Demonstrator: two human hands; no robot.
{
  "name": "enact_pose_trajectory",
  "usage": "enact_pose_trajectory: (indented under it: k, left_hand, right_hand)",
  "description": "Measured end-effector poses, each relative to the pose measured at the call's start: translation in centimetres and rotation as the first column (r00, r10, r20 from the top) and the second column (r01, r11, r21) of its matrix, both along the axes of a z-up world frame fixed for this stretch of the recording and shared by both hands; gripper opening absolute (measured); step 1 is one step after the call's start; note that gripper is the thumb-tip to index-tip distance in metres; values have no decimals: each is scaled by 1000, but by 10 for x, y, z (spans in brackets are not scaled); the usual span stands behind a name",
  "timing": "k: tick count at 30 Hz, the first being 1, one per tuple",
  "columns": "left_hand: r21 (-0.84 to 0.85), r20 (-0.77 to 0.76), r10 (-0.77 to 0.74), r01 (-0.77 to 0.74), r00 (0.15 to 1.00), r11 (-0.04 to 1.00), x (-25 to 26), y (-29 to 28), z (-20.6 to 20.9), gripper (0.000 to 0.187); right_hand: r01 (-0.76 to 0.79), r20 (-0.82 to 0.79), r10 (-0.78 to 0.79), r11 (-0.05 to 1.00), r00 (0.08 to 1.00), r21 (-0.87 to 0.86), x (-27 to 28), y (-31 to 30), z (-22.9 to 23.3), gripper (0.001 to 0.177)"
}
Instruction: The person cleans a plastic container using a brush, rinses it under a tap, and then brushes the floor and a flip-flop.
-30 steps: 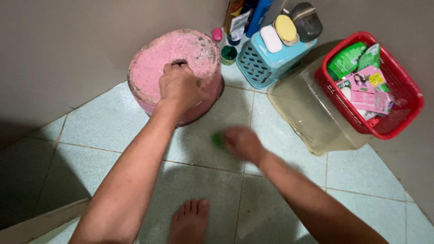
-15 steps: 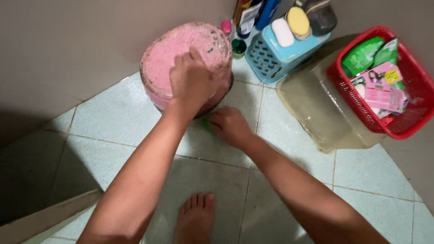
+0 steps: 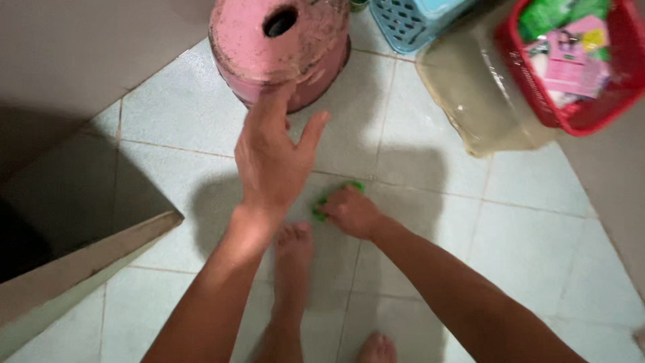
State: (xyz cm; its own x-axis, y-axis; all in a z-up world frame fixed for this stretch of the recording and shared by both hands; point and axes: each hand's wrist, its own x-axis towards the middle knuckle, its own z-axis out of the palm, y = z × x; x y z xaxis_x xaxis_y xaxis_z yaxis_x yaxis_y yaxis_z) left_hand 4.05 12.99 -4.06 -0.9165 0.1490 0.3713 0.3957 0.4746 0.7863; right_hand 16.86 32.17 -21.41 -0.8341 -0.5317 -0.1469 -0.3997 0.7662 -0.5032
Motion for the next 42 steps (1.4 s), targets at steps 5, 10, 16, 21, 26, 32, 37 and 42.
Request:
enact_pose_trajectory:
  k: [5, 10, 16, 21, 26, 32, 37, 42]
  left_hand:
    - [40, 77, -49, 46, 996, 998, 15, -14, 29, 45]
    - [30, 24, -42, 41, 999, 999, -8, -18, 22, 39]
    - [104, -17, -116, 117, 993, 988, -21, -4, -24, 40]
    - [-15, 205, -134, 140, 970, 990, -14, -8, -42, 39]
    - [-44, 361, -152, 180, 920, 983, 10, -7, -40, 39]
    - [-54, 369, -196, 232, 909, 971, 51, 10, -25, 38]
    - [-118, 402, -259, 330, 878, 936, 80, 41, 16, 36]
    - [-136, 441, -334, 429, 833, 893, 113, 84, 69, 35]
  right_hand:
    - [94, -66, -95, 995, 993, -23, 17, 5, 17, 21]
    - [156, -133, -171, 981, 976, -116, -66, -6, 9, 24]
    - [444, 328, -301, 560, 896, -700, -169, -79, -65, 36]
    - [298, 36, -314, 850, 949, -435, -96, -94, -35, 44]
    - [-4, 198, -2, 1000, 980, 29, 37, -39, 5, 26]
    - [357, 113, -339, 905, 934, -233, 52, 12, 53, 26]
    - [802, 312, -744, 497, 591, -332, 84, 42, 159, 34]
    - [900, 419, -868, 71, 269, -431, 164, 67, 219, 24]
